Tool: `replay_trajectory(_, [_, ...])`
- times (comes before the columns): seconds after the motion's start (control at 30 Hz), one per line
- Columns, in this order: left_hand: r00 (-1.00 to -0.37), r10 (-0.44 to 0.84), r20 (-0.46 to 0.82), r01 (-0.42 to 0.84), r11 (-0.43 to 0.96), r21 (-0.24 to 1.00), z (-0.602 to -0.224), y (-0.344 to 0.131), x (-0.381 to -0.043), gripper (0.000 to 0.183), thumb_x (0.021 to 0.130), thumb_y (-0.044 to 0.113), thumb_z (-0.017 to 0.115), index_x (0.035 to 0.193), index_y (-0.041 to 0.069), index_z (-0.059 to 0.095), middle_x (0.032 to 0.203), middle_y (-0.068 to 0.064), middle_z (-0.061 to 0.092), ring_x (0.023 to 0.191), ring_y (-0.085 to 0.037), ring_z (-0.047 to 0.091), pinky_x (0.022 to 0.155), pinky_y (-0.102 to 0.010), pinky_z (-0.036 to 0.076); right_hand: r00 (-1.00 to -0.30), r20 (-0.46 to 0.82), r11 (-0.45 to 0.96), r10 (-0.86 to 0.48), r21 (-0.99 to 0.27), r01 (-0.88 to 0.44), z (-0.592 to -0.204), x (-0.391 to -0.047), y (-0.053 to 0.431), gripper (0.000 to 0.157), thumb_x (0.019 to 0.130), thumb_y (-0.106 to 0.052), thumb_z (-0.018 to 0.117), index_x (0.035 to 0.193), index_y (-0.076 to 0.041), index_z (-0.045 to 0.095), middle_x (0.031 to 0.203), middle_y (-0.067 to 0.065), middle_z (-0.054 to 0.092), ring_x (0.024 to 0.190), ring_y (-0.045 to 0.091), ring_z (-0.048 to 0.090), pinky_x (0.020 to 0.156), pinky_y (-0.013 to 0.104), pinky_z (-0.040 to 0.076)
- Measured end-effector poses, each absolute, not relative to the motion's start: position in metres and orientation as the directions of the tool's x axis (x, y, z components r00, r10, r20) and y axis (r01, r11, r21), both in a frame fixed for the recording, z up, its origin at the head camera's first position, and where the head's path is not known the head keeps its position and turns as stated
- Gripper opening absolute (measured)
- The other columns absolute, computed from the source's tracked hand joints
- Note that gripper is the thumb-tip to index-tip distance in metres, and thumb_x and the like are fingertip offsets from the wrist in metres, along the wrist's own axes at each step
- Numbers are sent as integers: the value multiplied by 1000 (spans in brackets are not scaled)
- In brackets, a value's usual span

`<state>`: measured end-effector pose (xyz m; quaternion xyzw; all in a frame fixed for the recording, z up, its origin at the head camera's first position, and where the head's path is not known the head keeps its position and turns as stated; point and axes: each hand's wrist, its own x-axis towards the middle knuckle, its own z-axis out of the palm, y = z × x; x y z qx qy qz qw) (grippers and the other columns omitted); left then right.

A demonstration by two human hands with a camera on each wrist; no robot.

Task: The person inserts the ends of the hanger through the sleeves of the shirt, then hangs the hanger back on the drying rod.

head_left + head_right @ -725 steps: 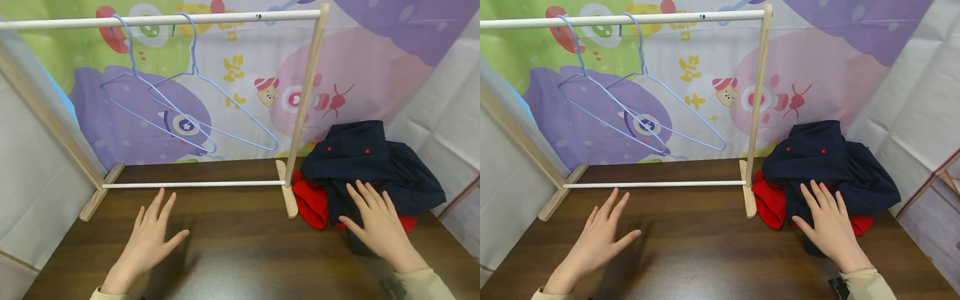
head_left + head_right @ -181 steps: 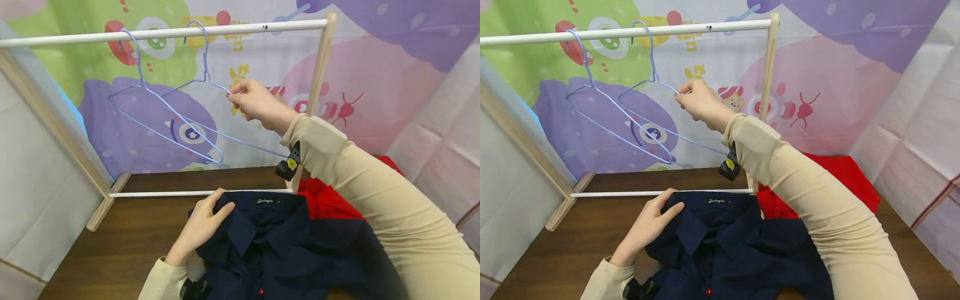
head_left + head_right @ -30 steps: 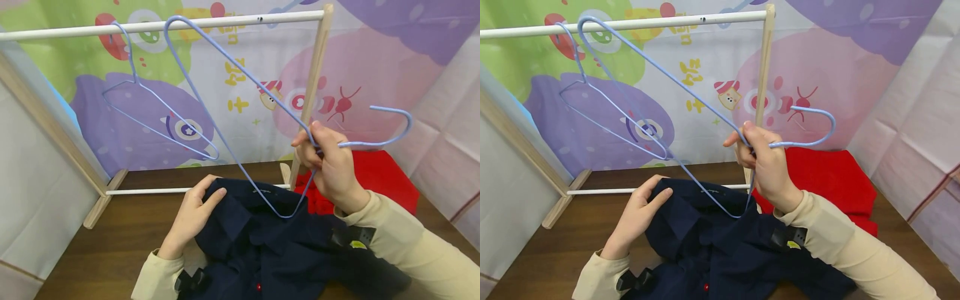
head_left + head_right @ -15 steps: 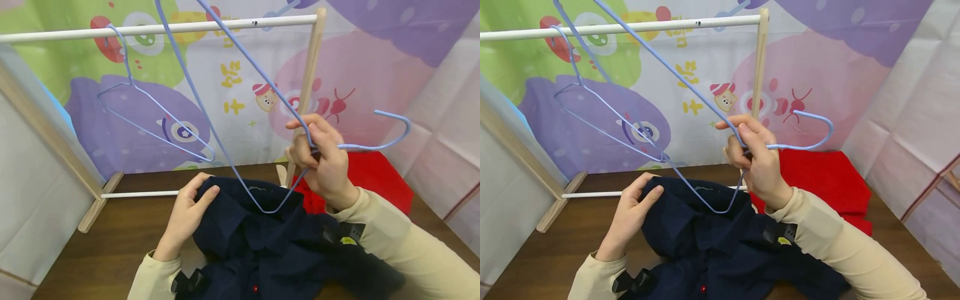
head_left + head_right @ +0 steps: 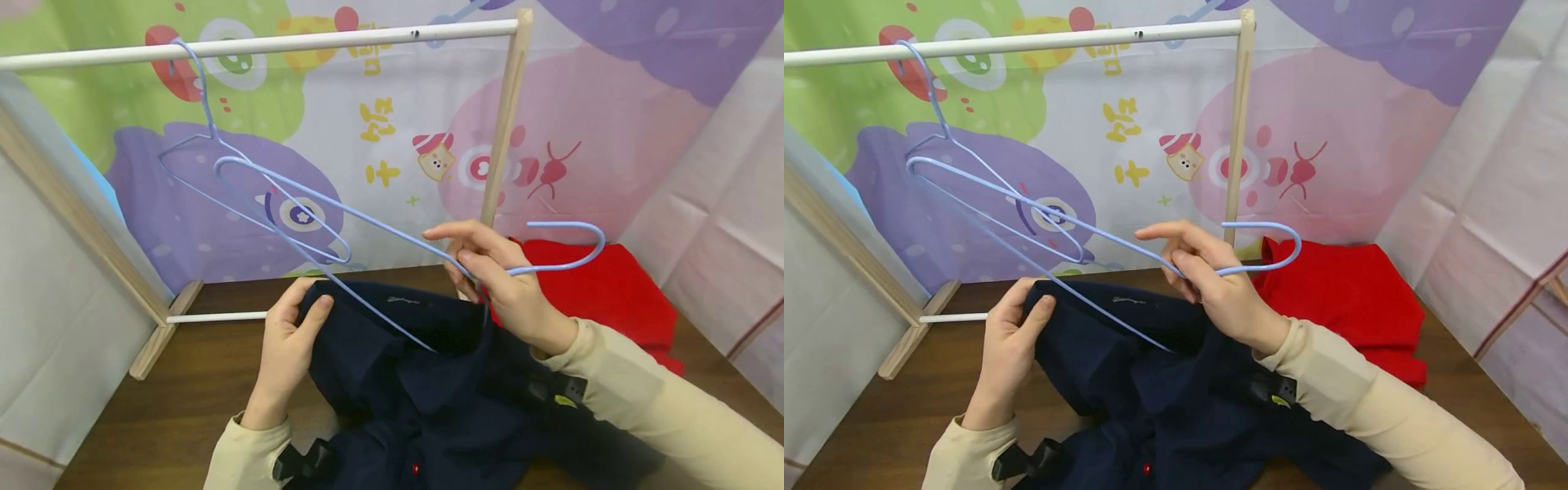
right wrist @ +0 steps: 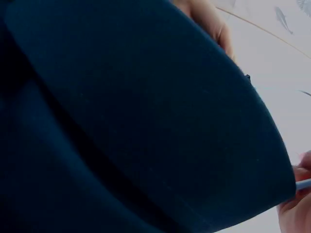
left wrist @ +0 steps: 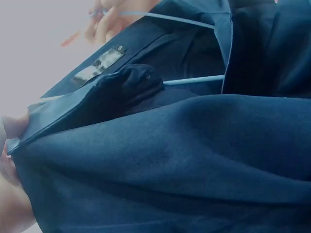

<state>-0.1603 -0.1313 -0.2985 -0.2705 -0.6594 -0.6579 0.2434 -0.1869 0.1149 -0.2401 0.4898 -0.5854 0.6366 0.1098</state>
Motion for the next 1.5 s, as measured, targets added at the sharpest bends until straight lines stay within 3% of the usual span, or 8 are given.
replay_trajectory(0.13, [-721, 20, 693, 692, -21, 721, -298, -131, -157, 14, 89, -6, 49, 100, -4, 57, 86, 3, 61, 74, -7, 56, 63, -19, 46, -537, 710, -213, -456, -673, -708, -237, -184, 118, 47, 83, 11, 37, 119, -13, 55, 81, 6, 52, 61, 18, 49, 47, 30, 41])
replay_trajectory(0.37, [-682, -42, 730, 731, -21, 682, -294, -131, -150, 16, 88, -4, 51, 103, -9, 56, 95, 4, 62, 82, -7, 54, 69, -17, 44, -576, 622, -124, -531, -729, -673, -229, -175, 129, 36, 88, 10, 41, 117, -4, 56, 93, 8, 56, 79, 24, 55, 74, 29, 48])
replay_trajectory(0.5, [-679, -83, 730, 733, -23, 679, -290, -132, -145, 16, 89, -3, 52, 103, 1, 59, 91, 4, 62, 76, -5, 55, 65, -16, 46, -602, 598, -93, -529, -746, -660, -228, -173, 136, 32, 89, 8, 44, 117, -2, 56, 95, 9, 59, 84, 24, 57, 81, 27, 47])
replay_trajectory(0.67, [-668, -153, 728, 741, -47, 670, -286, -133, -141, 15, 89, -1, 52, 99, 5, 61, 87, 3, 63, 75, -6, 56, 65, -17, 45, -660, 562, -8, -497, -764, -645, -231, -172, 146, 32, 88, 6, 49, 117, -4, 57, 99, 8, 62, 89, 21, 59, 82, 25, 47])
replay_trajectory(0.8, [-664, -200, 721, 744, -76, 664, -285, -132, -140, 7, 89, 3, 54, 92, 1, 61, 77, 2, 61, 65, -6, 57, 56, -17, 45, -610, 608, -82, -508, -739, -669, -236, -173, 151, 33, 84, 11, 52, 113, -2, 60, 104, 9, 62, 91, 21, 59, 79, 24, 49])
replay_trajectory(0.93, [-650, -245, 720, 751, -63, 657, -286, -132, -140, 14, 88, 10, 58, 87, -4, 59, 72, 3, 60, 61, -6, 56, 54, -17, 44, -564, 635, -113, -528, -710, -695, -238, -173, 156, 30, 82, 14, 53, 107, 1, 64, 109, 12, 58, 98, 25, 55, 78, 24, 48])
replay_trajectory(1.27, [-591, -314, 743, 799, -97, 594, -284, -131, -139, 9, 87, 2, 57, 91, 2, 64, 80, 0, 65, 72, -8, 56, 63, -19, 44, -665, 503, 76, -552, -764, -641, -233, -169, 168, 26, 81, 10, 59, 104, 1, 64, 117, 11, 53, 107, 28, 51, 84, 25, 47])
replay_trajectory(1.5, [-551, -338, 763, 829, -120, 546, -286, -130, -140, 12, 86, 11, 60, 91, 2, 66, 84, -1, 66, 76, -8, 58, 71, -20, 44, -653, 499, 84, -570, -755, -651, -233, -169, 175, 26, 80, 12, 57, 103, 2, 65, 112, 11, 55, 103, 26, 52, 79, 24, 46])
